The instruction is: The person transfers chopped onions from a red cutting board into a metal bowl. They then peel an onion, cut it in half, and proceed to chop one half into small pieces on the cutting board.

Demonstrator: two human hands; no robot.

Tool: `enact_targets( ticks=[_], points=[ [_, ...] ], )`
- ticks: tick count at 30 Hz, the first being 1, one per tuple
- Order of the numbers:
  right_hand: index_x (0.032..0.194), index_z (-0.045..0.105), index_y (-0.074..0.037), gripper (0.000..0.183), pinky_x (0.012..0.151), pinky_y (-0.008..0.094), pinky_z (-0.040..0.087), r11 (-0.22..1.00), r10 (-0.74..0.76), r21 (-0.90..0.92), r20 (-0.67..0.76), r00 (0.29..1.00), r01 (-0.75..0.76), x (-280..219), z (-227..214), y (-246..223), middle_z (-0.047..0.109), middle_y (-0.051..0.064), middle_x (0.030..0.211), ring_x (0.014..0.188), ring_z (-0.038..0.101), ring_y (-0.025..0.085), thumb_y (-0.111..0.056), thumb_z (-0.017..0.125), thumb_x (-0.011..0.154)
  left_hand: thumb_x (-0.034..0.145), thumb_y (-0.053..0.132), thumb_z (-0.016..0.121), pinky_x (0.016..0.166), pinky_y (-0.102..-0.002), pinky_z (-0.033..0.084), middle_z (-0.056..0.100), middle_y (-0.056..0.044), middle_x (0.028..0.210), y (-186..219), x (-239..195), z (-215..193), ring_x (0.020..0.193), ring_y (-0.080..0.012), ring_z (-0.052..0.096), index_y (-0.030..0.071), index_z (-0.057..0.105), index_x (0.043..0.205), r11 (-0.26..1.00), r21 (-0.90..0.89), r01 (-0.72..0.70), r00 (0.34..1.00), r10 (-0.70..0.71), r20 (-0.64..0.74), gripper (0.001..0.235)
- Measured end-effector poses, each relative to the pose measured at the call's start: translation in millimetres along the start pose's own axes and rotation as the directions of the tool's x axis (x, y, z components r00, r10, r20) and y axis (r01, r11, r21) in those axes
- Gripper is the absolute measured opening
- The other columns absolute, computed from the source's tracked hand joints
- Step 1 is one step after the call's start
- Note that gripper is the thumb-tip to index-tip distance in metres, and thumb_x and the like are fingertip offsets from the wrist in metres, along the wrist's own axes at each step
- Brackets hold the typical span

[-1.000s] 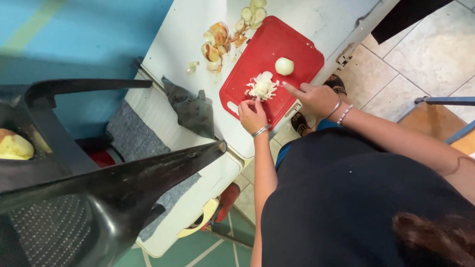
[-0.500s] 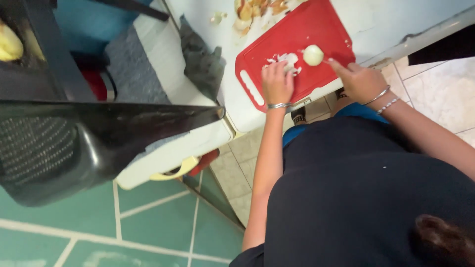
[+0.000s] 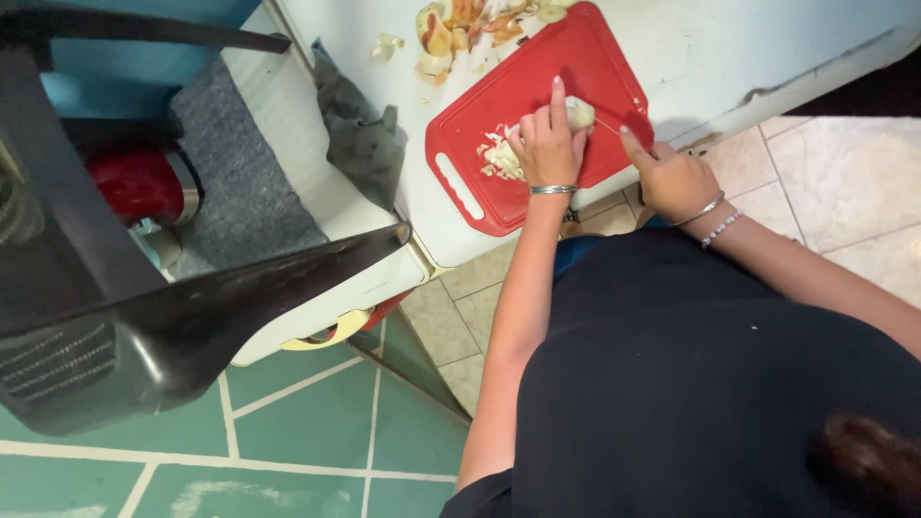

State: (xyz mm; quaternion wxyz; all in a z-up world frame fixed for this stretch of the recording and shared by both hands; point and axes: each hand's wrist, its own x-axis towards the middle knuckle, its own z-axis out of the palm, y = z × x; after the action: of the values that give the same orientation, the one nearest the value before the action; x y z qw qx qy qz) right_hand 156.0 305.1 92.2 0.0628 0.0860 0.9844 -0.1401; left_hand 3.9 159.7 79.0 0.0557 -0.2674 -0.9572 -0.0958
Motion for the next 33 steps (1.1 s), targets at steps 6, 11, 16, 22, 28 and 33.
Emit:
enact_targets(
  ticks=[6,11,16,22,28,33],
  points=[
    [0.162,0.048,-0.029,0.076,0.034,0.039,0.04,0.979,-0.067,-0.199,-0.15,0.986,0.036,4,5,9,0.057,0.004,0.083,0.04,0.049,0.027,-0.01,0.057,0.089,0.079,0.037,0.094,0.08,-0.042,0.045,0.062,-0.003,0.115,2,8,8,0.102,-0.0245,0.058,0.026,0.04,0.158,0.998,-0.014,-0.066,0.997,0.067,0.039,0.096],
    [0.158,0.053,-0.027,0.068,0.038,0.033,0.041,0.92,-0.153,-0.386,-0.185,0.971,0.071,12,0,7,0.055,-0.002,0.078,0.046,0.056,0.016,-0.018,0.058,0.091,0.091,0.021,0.083,0.072,-0.041,0.051,0.054,-0.01,0.108,5,8,19,0.092,-0.0283,0.055,0.025,0.047,0.151,0.994,-0.088,-0.065,0.995,0.071,0.069,0.07],
    [0.159,0.051,-0.026,0.067,0.038,0.038,0.048,0.949,-0.171,-0.291,-0.152,0.974,0.121,39,34,19,0.057,0.001,0.08,0.045,0.057,0.022,-0.016,0.056,0.093,0.097,0.014,0.071,0.066,-0.04,0.051,0.051,-0.01,0.103,8,14,13,0.086,-0.0287,0.054,0.024,0.054,0.14,0.993,-0.015,-0.115,0.993,0.115,0.012,0.047],
    [0.165,0.039,-0.023,0.079,0.046,0.052,0.055,0.99,-0.134,-0.03,0.114,0.984,0.138,25,5,30,0.065,0.012,0.091,0.058,0.067,0.041,-0.016,0.058,0.088,0.098,0.003,0.064,0.066,-0.04,0.052,0.056,-0.011,0.107,10,9,15,0.088,-0.0298,0.057,0.023,0.06,0.131,0.998,-0.009,-0.069,0.998,0.069,-0.004,0.039],
    [0.159,0.047,-0.028,0.073,0.039,0.052,0.046,1.0,-0.008,0.0,0.167,0.986,0.008,-28,-31,43,0.066,0.013,0.097,0.053,0.061,0.046,-0.009,0.056,0.089,0.095,0.018,0.073,0.067,-0.039,0.053,0.057,-0.01,0.108,5,2,26,0.088,-0.0278,0.057,0.022,0.056,0.14,0.995,0.004,-0.103,0.992,0.103,-0.07,0.049],
    [0.166,0.043,-0.026,0.08,0.039,0.052,0.048,0.998,-0.042,-0.036,0.036,0.998,0.043,-11,-39,15,0.062,0.014,0.097,0.045,0.055,0.044,-0.011,0.057,0.088,0.086,0.025,0.093,0.077,-0.034,0.056,0.06,-0.009,0.11,4,1,19,0.092,-0.0223,0.058,0.011,0.038,0.159,0.991,-0.075,-0.113,0.985,0.103,-0.136,0.093]
  ],
)
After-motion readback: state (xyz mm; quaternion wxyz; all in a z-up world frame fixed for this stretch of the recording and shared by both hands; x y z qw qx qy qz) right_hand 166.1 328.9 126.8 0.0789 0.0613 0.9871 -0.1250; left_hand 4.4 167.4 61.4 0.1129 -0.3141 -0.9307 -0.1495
